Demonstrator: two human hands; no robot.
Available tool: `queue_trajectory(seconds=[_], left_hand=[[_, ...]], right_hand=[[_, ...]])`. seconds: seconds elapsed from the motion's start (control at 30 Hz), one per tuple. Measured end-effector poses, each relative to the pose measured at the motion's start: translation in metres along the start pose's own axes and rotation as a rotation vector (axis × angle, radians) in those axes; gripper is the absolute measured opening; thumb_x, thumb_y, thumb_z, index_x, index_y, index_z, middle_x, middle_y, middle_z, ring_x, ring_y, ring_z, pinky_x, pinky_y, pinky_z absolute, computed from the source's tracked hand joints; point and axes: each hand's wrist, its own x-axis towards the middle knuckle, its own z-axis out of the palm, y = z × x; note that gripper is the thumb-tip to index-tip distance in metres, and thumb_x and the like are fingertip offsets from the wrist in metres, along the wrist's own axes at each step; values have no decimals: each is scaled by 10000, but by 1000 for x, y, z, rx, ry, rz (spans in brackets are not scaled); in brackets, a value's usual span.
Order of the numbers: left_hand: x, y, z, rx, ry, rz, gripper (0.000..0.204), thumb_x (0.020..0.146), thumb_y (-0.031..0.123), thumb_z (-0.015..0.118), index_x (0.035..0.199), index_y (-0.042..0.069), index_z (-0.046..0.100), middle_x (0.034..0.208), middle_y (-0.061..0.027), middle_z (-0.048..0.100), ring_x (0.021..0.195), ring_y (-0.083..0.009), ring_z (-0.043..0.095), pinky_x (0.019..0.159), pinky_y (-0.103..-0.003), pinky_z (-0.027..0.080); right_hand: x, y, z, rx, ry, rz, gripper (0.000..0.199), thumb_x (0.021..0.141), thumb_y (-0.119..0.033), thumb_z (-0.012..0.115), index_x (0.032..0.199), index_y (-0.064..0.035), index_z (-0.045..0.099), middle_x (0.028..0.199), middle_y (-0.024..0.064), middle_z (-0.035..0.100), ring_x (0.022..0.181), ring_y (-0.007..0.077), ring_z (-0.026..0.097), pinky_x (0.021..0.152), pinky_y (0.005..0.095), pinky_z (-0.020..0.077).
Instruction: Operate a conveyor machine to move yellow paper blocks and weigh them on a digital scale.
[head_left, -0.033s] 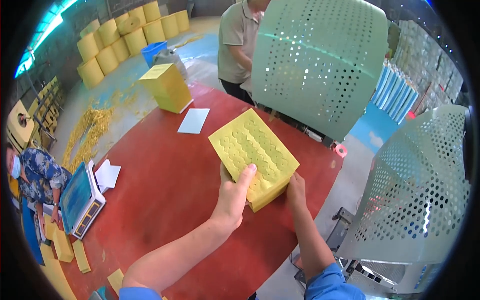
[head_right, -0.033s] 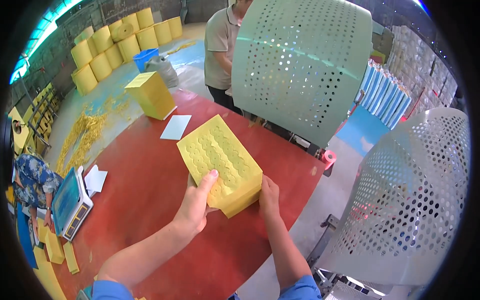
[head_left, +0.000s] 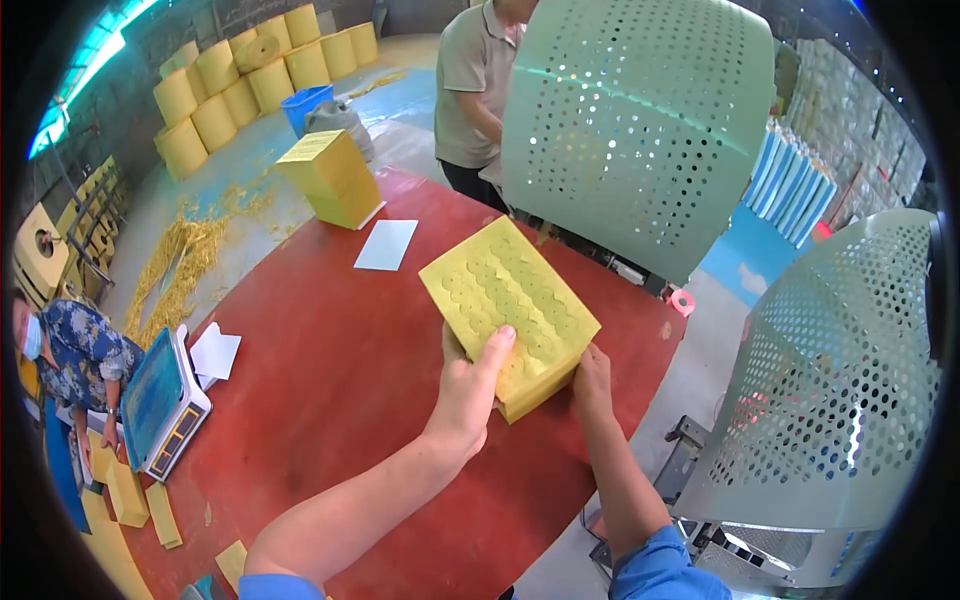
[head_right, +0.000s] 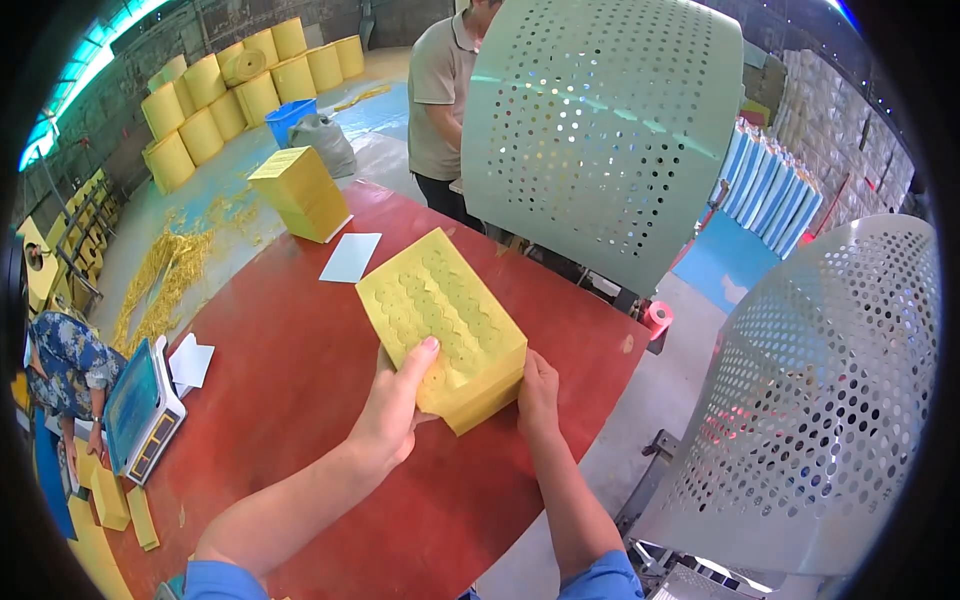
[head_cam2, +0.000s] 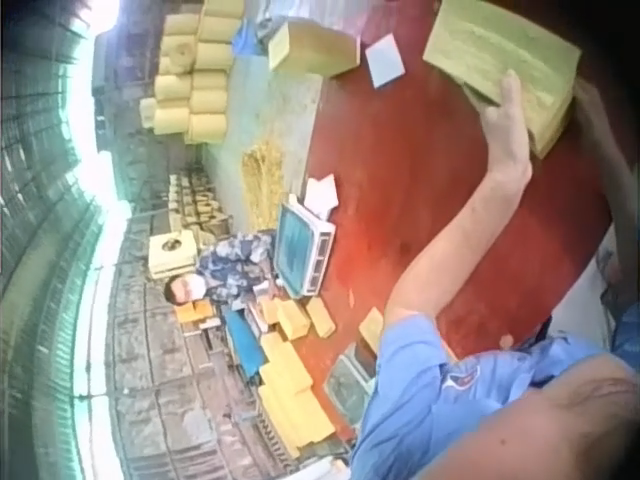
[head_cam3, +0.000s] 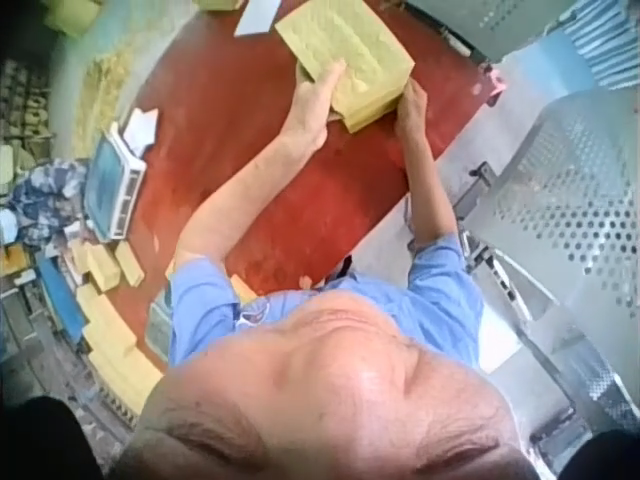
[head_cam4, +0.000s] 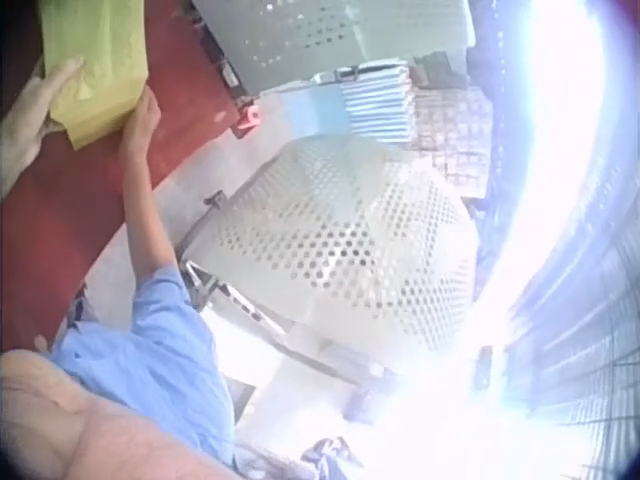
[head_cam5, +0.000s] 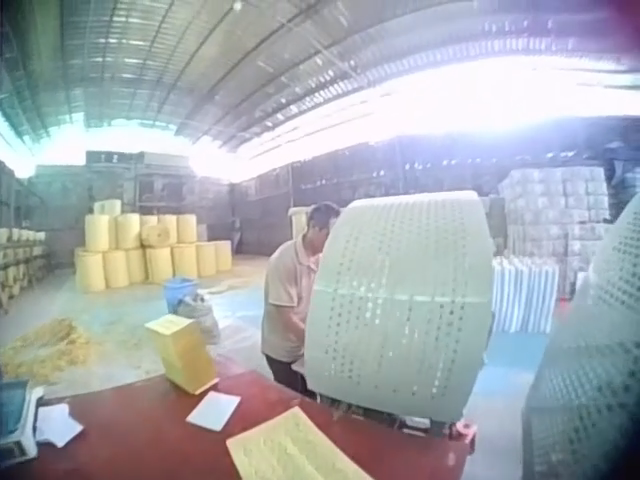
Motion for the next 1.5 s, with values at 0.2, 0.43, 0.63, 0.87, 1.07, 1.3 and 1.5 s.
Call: queue_trajectory(seconds=[0.2,0.43,0.63,0.87,1.07,1.3,1.5], left_hand=[[65,-9,37,26,11,17,726,954,204,657,1486,22,198,1366,-129,458,1247,-187,496,1023,-349,450],[149,-25,65,-39,32,161,642,903,192,689,1393,-13,330,1253,-139,553,1130,-201,571,943,-360,489],[154,-10,71,17,147,-6,630,893,273,703,1364,-36,423,1268,-151,582,1117,-210,592,927,-350,491],[99,-4,69,153,34,-38,601,953,377,621,1355,-57,517,1307,-159,610,1167,-235,582,968,-357,460],[35,7,39,258,-59,71,572,1032,355,485,1438,-44,434,1469,-150,482,1360,-244,430,1110,-403,346],[-139,51,-19,181,-125,196,438,1061,273,462,1387,-18,490,1353,-133,558,1251,-193,533,1041,-353,459],[-327,92,-99,212,28,221,270,1045,165,516,1261,10,564,1204,-64,620,1112,-133,599,950,-312,502]], right_hand=[[66,1,-5,263,31,-108,356,1046,-271,495,1162,23,660,1055,37,674,960,117,593,858,265,451],[149,3,0,224,123,-295,391,1068,-305,469,1165,25,655,1047,34,678,940,104,589,850,267,459],[156,11,-2,174,83,-390,404,1075,-314,459,1116,26,673,1009,25,680,918,94,579,837,259,456],[146,7,-9,53,160,-401,392,1058,-317,484,1083,17,686,999,22,681,919,100,581,831,267,465],[87,1,-6,-104,287,-483,409,1054,-302,481,1157,48,666,1120,101,698,1042,180,623,937,308,465],[-105,-43,27,109,1,-431,401,1067,-261,443,1230,60,620,1256,165,645,1228,250,581,1113,390,406],[-306,-52,86,110,-410,-392,386,1067,-221,417,1242,63,611,1269,190,633,1238,272,572,1080,425,423]])
